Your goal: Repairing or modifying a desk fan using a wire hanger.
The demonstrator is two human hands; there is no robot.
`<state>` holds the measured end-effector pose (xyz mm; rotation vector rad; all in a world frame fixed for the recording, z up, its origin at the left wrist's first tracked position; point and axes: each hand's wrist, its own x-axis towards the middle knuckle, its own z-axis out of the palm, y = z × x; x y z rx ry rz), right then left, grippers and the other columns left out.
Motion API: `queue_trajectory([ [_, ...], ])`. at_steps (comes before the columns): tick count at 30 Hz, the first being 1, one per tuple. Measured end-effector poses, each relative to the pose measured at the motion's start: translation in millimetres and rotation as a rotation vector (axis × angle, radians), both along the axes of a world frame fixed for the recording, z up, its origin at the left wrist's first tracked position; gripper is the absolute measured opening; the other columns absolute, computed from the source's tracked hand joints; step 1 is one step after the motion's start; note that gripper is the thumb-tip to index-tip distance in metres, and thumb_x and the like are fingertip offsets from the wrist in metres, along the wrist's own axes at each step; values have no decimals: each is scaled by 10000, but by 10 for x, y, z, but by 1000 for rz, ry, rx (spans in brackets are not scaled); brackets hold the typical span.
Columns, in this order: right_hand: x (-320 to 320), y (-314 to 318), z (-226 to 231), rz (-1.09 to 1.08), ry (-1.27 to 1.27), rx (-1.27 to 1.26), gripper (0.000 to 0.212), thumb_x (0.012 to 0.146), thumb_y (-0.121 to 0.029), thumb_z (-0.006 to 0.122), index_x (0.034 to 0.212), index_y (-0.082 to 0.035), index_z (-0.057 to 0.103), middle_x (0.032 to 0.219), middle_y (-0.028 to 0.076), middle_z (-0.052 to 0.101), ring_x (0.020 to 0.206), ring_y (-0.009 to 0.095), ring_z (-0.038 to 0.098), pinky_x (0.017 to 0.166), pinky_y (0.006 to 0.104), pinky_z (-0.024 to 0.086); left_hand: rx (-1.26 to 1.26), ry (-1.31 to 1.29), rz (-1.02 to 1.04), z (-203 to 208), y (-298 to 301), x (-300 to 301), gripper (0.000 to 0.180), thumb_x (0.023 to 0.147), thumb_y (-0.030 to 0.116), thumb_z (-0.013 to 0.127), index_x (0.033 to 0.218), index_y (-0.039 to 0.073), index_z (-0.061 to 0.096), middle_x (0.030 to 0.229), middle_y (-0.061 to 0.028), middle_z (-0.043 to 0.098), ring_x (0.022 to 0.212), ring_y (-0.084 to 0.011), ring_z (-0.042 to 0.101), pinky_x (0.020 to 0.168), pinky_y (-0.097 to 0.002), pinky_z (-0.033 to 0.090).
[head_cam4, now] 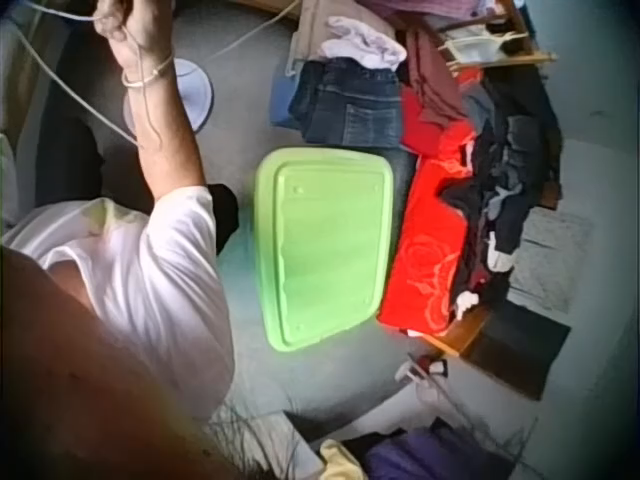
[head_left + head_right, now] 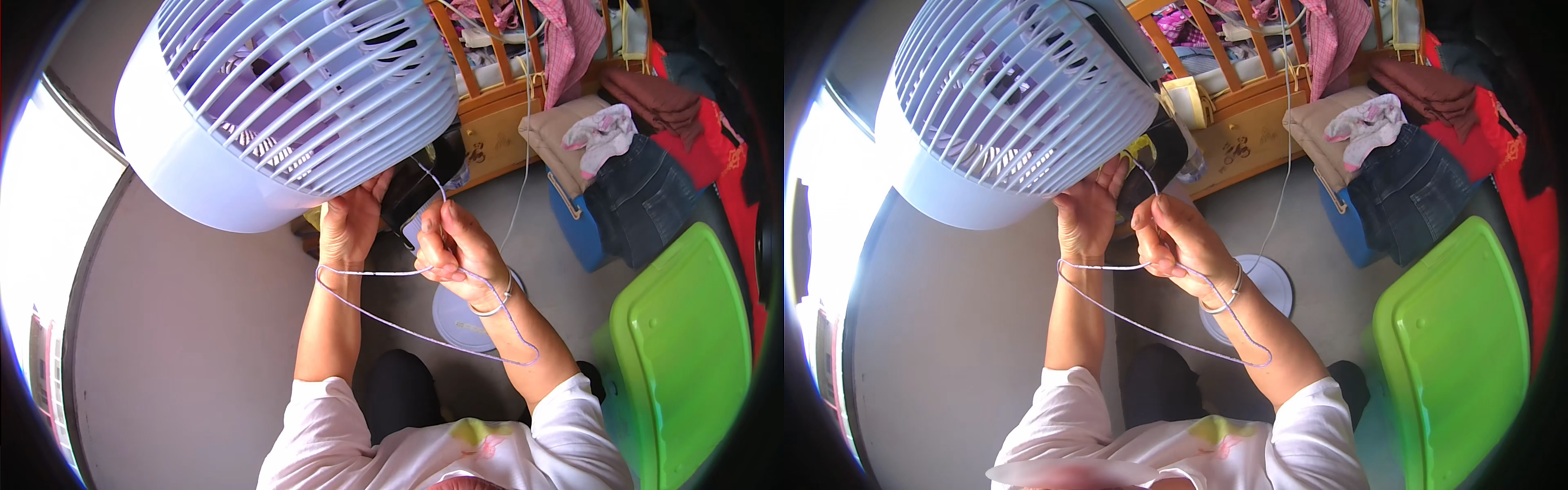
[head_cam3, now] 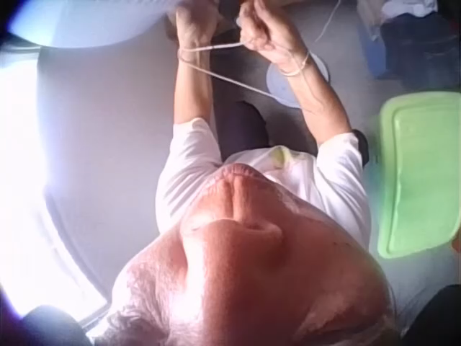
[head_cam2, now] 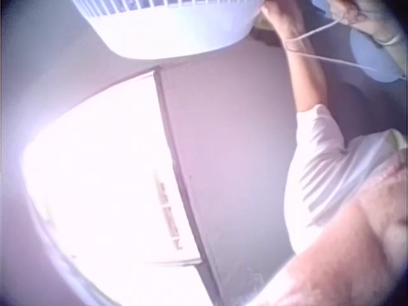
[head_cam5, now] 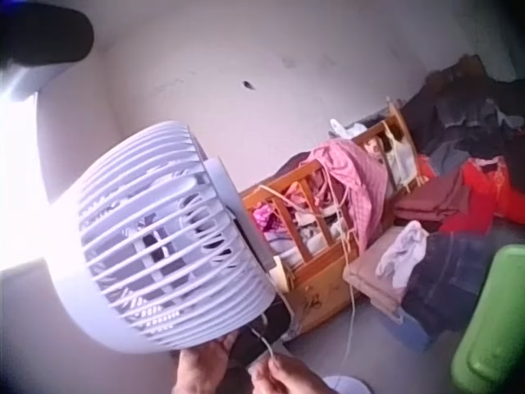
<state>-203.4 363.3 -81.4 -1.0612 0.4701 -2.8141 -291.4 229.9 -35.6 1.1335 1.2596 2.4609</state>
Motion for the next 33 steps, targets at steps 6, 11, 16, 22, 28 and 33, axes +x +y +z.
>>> queue_trajectory([
  [6,-101,-66,-36,113,62,-16,342,942,-411,329,898,-138,530,442,-34,289,355,53,216,406,203,212,-60,71,40,-48,22,2,827,634,523,701,1292,132,387,1292,-74,433,1200,-283,403,1052,-446,252],
  [11,-108,-55,-46,62,62,-13,341,949,-395,318,896,-129,524,448,-37,302,355,51,219,401,205,213,31,2,-42,-200,86,163,740,621,385,774,1233,124,451,1261,-29,459,1212,-225,387,1048,-403,277],
  [16,-5,33,217,-47,-110,202,303,940,-336,382,883,-69,515,466,-15,353,345,48,257,376,192,222,14,38,24,-171,58,228,714,589,487,762,1150,118,520,1045,-29,551,924,-191,516,732,-320,422],
  [22,82,130,371,-36,-245,409,288,900,-284,491,834,-12,559,472,23,403,339,46,281,333,176,238,46,42,13,-90,89,350,771,543,551,749,1136,110,524,996,-20,551,821,-173,505,654,-301,411],
  [28,154,225,502,-94,-277,561,298,906,-288,481,841,-8,560,467,22,404,334,42,281,315,166,218,74,28,-52,-190,-2,189,812,557,537,748,1209,134,480,1181,-13,507,1119,-192,440,904,-353,366],
  [33,112,331,538,-75,-309,667,327,903,-311,488,835,0,566,466,16,413,325,38,280,298,166,214,0,9,-70,-179,-10,174,874,553,544,740,1272,161,424,1290,-4,430,1221,-201,361,991,-385,316],
])
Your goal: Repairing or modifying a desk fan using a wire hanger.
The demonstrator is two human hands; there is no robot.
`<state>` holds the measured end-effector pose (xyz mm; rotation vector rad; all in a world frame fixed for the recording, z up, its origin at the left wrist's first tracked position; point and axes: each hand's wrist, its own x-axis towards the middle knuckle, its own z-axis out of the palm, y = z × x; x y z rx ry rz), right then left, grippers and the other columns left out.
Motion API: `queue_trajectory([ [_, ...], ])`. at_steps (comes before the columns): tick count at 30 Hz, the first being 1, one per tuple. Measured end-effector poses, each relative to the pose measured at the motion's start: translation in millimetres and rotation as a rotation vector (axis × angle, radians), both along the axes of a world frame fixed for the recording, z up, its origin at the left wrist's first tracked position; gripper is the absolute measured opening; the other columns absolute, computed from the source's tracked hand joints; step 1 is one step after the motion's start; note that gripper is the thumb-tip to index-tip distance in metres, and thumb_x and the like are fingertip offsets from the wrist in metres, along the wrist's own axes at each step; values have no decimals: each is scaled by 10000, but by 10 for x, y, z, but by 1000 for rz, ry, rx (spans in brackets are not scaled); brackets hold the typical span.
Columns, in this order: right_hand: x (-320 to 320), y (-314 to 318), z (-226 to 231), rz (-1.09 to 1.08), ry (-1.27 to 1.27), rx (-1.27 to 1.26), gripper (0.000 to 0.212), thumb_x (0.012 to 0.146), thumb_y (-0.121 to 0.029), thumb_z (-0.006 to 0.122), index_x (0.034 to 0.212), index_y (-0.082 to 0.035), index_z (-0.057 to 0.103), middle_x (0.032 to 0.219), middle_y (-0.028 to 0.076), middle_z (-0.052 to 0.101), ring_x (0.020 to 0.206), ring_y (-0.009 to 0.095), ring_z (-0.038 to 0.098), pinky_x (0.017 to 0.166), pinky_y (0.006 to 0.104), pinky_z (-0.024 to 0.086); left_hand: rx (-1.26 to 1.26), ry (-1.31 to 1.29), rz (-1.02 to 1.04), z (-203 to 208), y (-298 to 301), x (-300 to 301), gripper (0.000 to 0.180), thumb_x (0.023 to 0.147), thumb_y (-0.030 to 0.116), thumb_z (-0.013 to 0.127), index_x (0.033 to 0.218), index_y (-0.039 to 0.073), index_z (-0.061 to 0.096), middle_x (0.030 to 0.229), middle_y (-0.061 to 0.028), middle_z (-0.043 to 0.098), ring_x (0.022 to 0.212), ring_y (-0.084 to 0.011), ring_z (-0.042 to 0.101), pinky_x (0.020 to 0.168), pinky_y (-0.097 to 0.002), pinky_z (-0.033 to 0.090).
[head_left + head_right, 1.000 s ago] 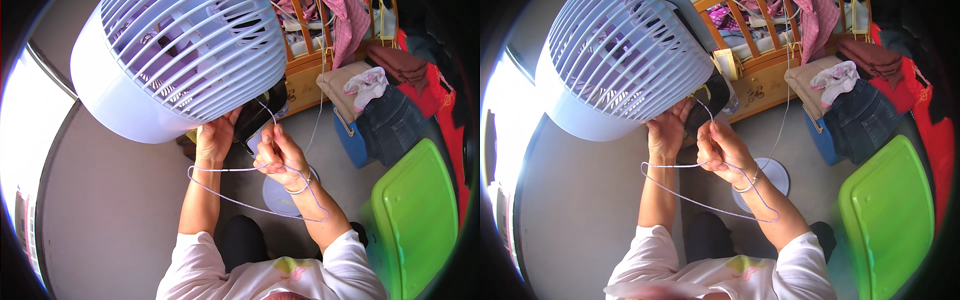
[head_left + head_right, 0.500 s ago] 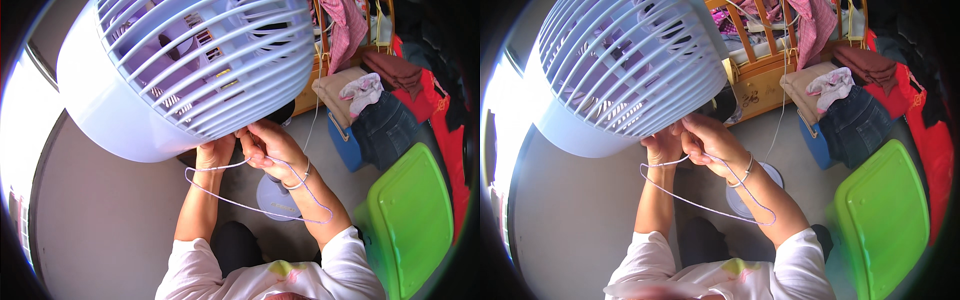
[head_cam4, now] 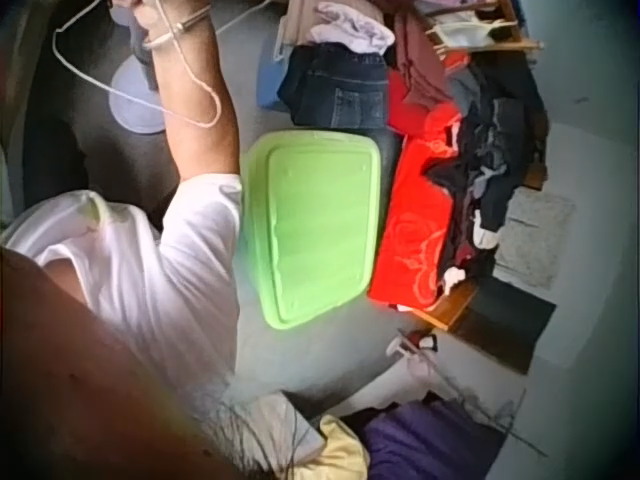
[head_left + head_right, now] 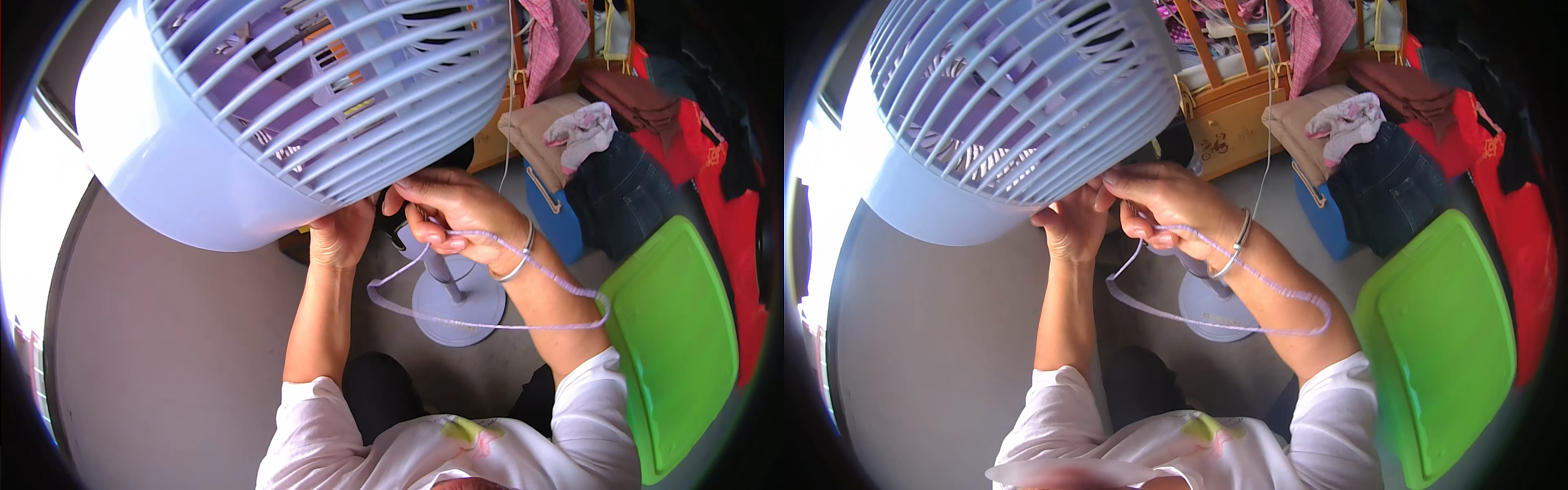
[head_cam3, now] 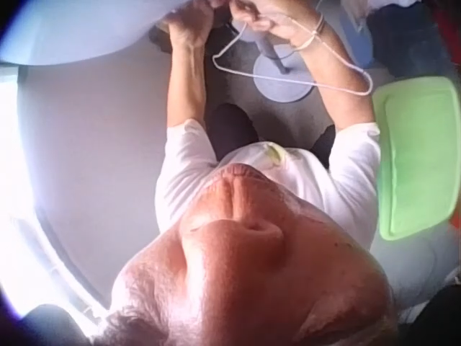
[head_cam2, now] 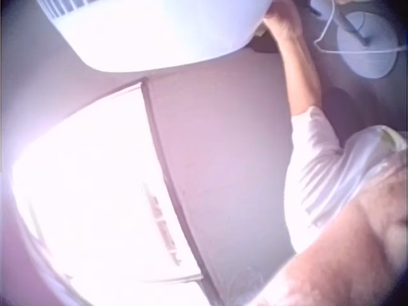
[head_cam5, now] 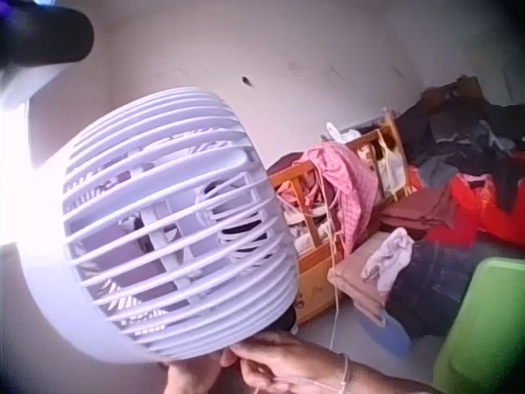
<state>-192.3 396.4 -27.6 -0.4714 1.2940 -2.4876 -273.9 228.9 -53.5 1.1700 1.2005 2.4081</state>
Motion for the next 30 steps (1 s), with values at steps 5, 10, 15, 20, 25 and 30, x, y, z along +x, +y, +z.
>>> queue_trajectory([
  [5,5,98,78,-12,-4,25,342,894,-335,499,840,-6,574,467,11,418,315,24,270,287,163,198,47,21,194,57,124,30,951,551,687,630,1271,105,414,1204,-78,491,1106,-222,453,912,-337,384],
  [10,-23,81,-71,28,29,-82,346,903,-338,477,845,-10,571,469,2,407,326,23,271,305,159,212,31,82,192,39,42,-32,1034,558,692,625,1304,33,347,1295,-107,411,1174,-238,403,971,-364,352],
  [15,-3,-76,-46,2,88,-97,335,889,-323,494,829,-2,569,481,3,401,348,30,269,321,179,210,97,21,108,30,-113,-139,1044,540,713,612,1302,45,362,1332,-139,380,1220,-297,372,1030,-438,304],
  [20,-86,-115,-62,-107,297,-59,340,888,-313,490,849,15,572,511,31,447,362,51,296,332,209,224,-8,42,154,132,-122,-134,1062,578,713,591,1295,-25,328,1288,-165,421,1216,-276,375,1025,-408,318],
  [25,-160,-190,-133,-156,346,-235,214,835,-170,558,774,24,624,607,65,582,530,94,516,443,232,363,-6,-1,140,204,-183,-155,1131,504,777,557,1251,-51,371,1246,-150,452,1146,-254,438,996,-404,350],
  [30,-139,-132,-73,-299,371,-177,174,802,-166,601,740,-10,648,646,46,609,592,98,552,502,226,410,76,-65,-59,225,-192,-166,1096,526,755,573,1241,-54,388,1241,-137,461,1139,-245,442,986,-391,359],
])
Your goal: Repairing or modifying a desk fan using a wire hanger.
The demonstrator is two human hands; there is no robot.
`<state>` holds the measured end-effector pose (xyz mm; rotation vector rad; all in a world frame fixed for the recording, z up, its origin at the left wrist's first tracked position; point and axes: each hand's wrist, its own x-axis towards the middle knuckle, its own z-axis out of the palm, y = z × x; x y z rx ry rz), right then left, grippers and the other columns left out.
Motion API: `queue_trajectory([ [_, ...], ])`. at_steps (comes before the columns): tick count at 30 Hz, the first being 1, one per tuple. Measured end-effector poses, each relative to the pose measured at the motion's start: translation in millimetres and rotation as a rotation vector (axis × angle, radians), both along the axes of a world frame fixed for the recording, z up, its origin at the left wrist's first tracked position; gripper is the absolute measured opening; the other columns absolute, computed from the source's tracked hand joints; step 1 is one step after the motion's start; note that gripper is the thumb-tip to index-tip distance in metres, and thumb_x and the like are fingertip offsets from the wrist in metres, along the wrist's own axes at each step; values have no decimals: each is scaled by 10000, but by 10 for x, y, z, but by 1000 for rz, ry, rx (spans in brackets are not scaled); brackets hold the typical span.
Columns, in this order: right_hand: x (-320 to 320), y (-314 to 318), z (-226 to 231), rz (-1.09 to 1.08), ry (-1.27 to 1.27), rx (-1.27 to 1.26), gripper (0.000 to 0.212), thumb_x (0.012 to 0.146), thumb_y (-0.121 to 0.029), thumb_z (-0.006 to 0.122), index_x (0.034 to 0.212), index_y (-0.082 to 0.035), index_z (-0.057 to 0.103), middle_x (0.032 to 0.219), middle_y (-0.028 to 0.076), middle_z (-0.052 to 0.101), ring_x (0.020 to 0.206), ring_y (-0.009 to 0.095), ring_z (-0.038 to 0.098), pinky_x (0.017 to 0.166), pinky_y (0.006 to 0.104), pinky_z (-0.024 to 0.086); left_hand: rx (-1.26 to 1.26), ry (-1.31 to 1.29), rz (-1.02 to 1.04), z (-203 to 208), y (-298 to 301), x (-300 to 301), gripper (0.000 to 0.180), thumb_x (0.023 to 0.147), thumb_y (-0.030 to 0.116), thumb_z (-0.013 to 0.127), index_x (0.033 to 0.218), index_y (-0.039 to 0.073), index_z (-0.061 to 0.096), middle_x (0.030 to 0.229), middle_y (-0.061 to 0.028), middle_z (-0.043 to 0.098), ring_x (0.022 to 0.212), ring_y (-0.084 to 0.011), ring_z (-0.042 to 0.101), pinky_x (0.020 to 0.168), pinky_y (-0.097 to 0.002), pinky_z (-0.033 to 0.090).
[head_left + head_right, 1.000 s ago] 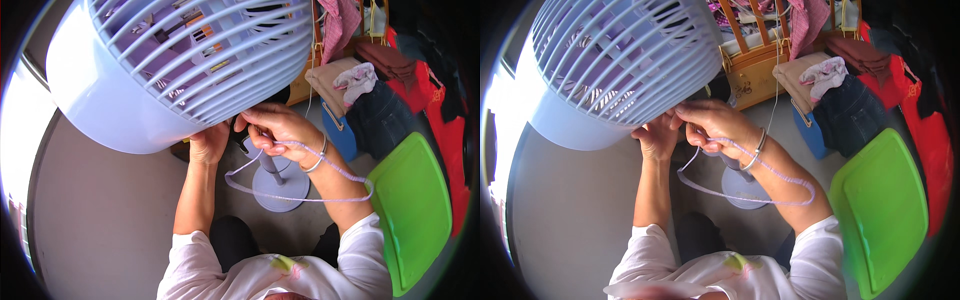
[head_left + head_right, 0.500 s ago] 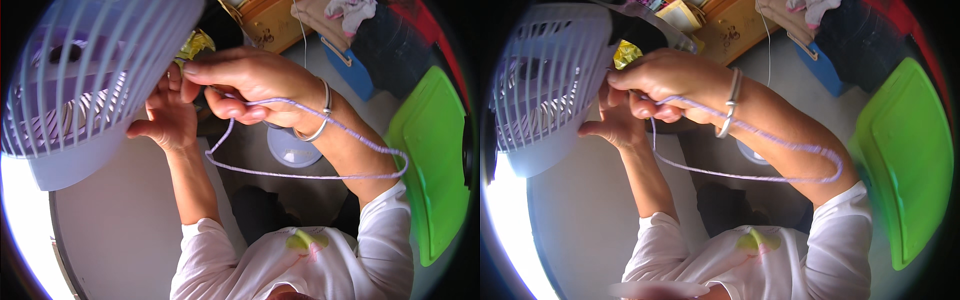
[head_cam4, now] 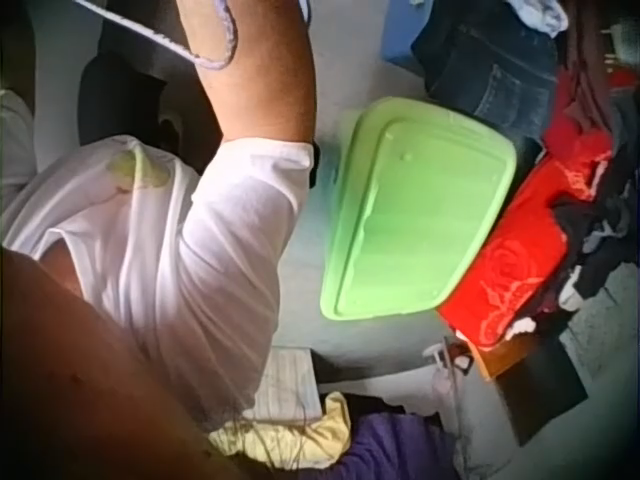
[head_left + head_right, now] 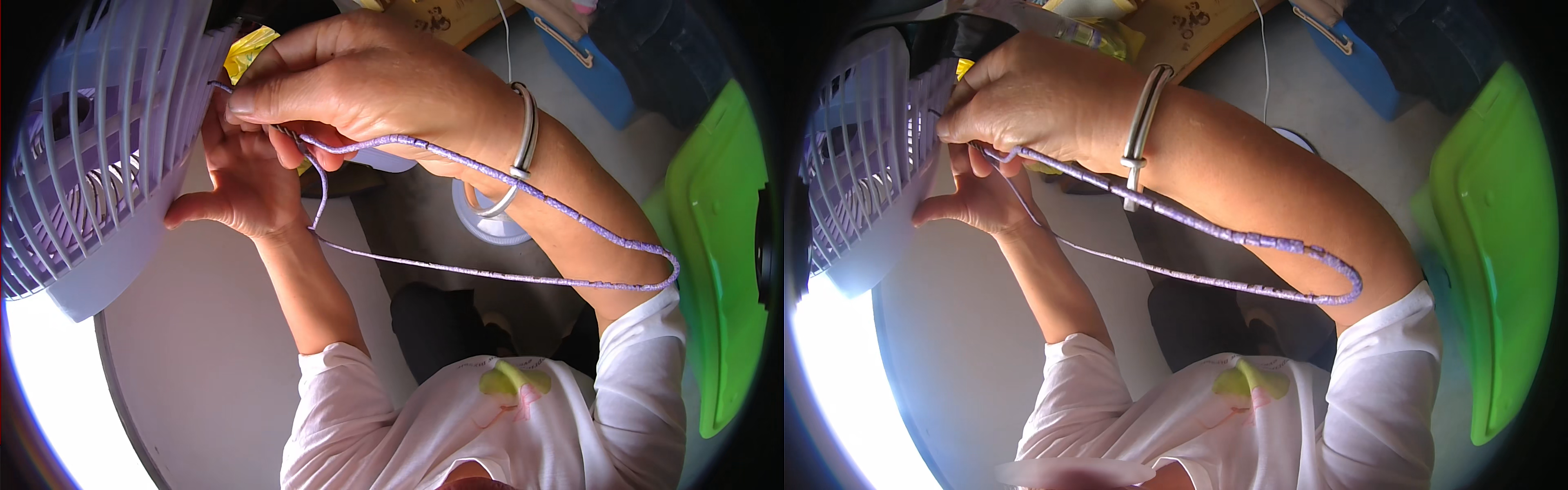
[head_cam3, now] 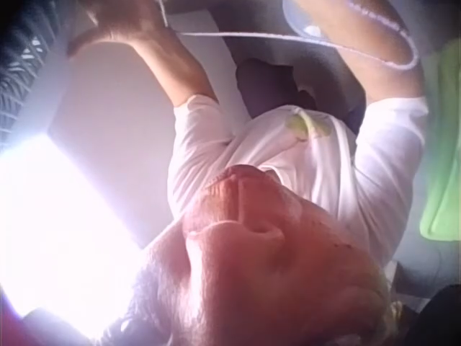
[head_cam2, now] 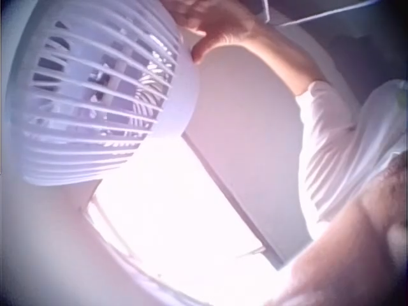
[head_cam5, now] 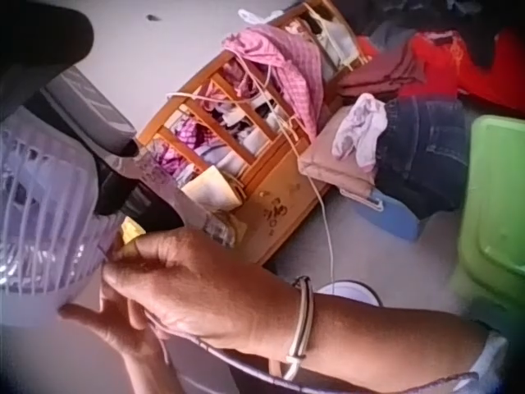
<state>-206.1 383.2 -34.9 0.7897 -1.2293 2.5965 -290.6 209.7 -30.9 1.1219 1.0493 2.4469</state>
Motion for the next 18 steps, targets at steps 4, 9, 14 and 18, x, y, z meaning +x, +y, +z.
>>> queue_trajectory([
  [4,-20,0,47,144,-111,4,214,851,-208,563,840,-3,620,606,40,538,443,59,392,417,196,304,-60,87,91,-9,13,-28,1072,565,737,570,1266,-46,361,1278,-144,429,1173,-257,418,1004,-388,334],
  [9,29,-9,-196,289,-96,-158,262,890,-245,500,989,-13,572,603,39,511,480,78,439,454,188,350,-24,83,199,-143,173,51,1001,586,721,567,1261,-1,405,1246,-141,471,1158,-287,443,1027,-439,299],
  [14,222,-130,-444,337,-3,-334,278,909,-214,457,1131,-56,508,630,21,484,600,97,447,580,234,363,19,95,179,-254,102,20,937,596,695,579,1279,75,414,1303,-114,432,1208,-307,395,1059,-494,219],
  [18,260,-137,-461,287,-145,-382,267,892,-194,496,1122,-60,514,620,2,468,608,92,435,592,245,353,38,81,183,-305,189,76,954,582,699,584,1299,100,392,1314,-112,420,1214,-314,387,1058,-487,223],
])
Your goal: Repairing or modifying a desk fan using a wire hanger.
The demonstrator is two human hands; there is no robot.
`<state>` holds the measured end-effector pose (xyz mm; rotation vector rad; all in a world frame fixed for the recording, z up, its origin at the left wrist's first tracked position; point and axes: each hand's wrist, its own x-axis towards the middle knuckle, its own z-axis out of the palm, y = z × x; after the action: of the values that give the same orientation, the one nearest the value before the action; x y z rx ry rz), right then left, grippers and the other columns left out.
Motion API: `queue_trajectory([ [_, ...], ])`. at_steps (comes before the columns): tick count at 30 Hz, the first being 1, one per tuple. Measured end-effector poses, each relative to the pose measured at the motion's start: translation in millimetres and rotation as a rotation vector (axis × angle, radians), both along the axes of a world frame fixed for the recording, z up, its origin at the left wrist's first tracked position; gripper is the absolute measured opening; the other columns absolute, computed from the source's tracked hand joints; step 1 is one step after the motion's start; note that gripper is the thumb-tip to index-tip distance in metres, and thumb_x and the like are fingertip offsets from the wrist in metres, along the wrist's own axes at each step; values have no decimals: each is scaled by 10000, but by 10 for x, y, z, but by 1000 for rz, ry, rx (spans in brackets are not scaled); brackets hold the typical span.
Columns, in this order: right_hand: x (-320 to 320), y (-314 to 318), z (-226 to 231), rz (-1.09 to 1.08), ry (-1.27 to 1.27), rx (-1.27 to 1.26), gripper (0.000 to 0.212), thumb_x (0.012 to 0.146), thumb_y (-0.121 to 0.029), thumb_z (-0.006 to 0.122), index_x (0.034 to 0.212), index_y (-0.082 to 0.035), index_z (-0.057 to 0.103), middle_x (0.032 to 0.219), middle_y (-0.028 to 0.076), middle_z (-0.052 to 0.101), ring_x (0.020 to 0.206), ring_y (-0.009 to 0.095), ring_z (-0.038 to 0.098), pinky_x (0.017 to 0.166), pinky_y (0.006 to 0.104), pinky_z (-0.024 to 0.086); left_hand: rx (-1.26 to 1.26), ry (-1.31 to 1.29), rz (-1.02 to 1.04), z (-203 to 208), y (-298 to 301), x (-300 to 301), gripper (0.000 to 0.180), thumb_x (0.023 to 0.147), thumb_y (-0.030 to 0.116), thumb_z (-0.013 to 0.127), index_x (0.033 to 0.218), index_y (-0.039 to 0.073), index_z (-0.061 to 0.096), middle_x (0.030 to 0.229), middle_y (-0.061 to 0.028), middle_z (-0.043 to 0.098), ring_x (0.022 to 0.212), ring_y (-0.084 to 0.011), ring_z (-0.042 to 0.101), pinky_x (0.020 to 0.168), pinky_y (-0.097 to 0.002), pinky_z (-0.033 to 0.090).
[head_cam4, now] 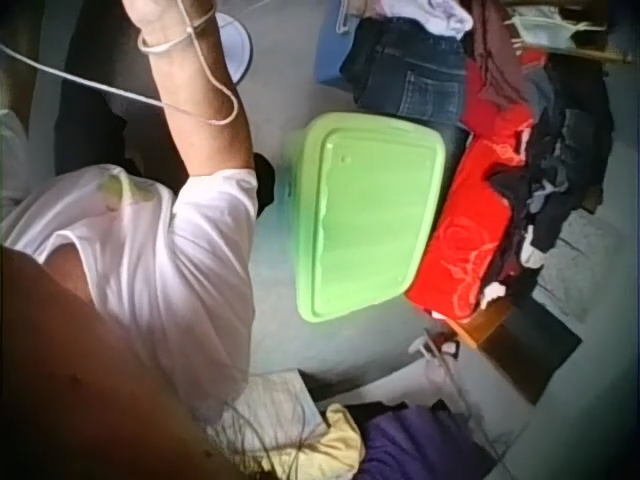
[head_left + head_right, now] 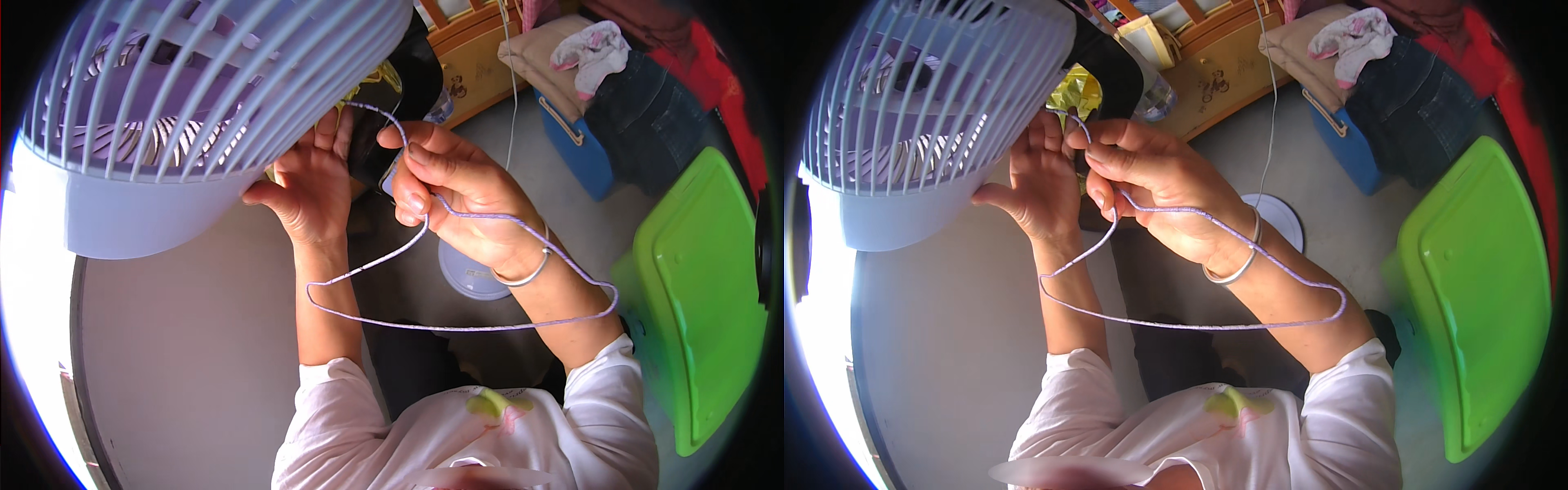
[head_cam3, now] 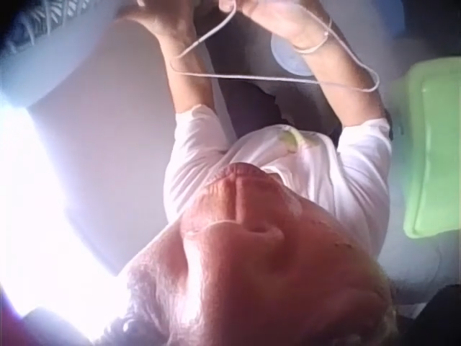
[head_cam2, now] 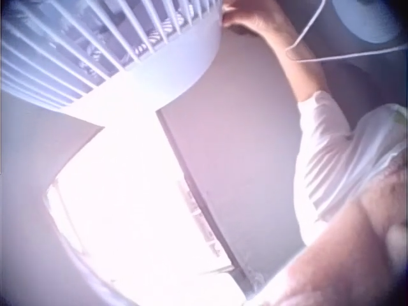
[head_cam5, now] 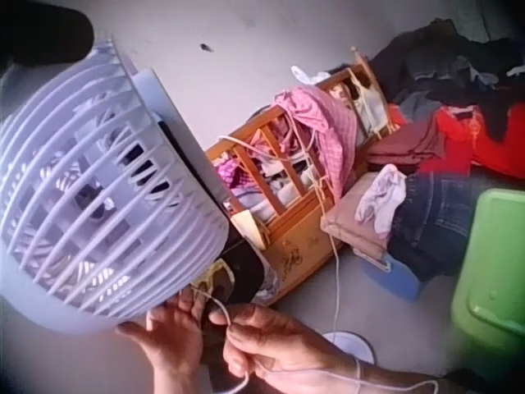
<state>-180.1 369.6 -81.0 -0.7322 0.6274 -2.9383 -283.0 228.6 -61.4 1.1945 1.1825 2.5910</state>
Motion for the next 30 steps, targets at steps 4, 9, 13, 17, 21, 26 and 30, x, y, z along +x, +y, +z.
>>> queue_trajectory([
  [4,-24,-56,-11,7,18,54,257,890,-179,501,1116,-59,524,616,2,469,612,90,452,598,242,360,-7,-32,56,-28,-35,17,1049,536,737,584,1244,-13,392,1216,-131,475,1153,-257,433,1034,-426,289],
  [9,52,18,-120,-18,20,103,269,898,-187,477,1126,-50,522,601,1,448,585,97,419,584,245,352,-26,-40,109,-65,43,101,1030,529,732,578,1269,40,389,1246,-140,460,1170,-303,421,1031,-440,300],
  [13,121,72,-111,-18,51,-37,243,902,-181,457,1100,-56,520,593,1,419,568,100,379,577,242,334,-62,-3,84,-35,8,102,1033,543,718,583,1295,47,355,1272,-142,435,1190,-305,405,1030,-437,300],
  [17,173,116,-154,-25,18,-67,195,904,-188,456,1040,-60,513,603,3,421,558,96,362,575,236,319,-136,10,121,-53,-44,171,926,609,619,635,1300,72,349,1275,-123,436,1175,-290,434,1008,-419,330],
  [21,56,34,-184,40,69,-163,198,887,-191,509,1023,-53,549,659,25,495,593,112,460,601,248,400,-139,44,118,-37,-8,232,545,807,336,619,1217,29,433,1196,-136,506,1106,-271,508,955,-382,395],
  [26,71,-55,-264,36,-16,-104,155,895,-210,488,950,-69,521,612,0,442,546,88,378,550,233,325,-189,-10,154,51,30,218,323,867,172,548,1135,-4,510,1127,-156,555,1054,-245,541,923,-360,418],
  [30,132,-22,-426,37,-59,-59,160,889,-215,500,949,-69,526,597,1,432,541,85,376,541,237,328,-253,4,161,43,-9,223,290,874,157,535,1108,-15,537,1120,-161,560,1026,-236,551,921,-350,413],
])
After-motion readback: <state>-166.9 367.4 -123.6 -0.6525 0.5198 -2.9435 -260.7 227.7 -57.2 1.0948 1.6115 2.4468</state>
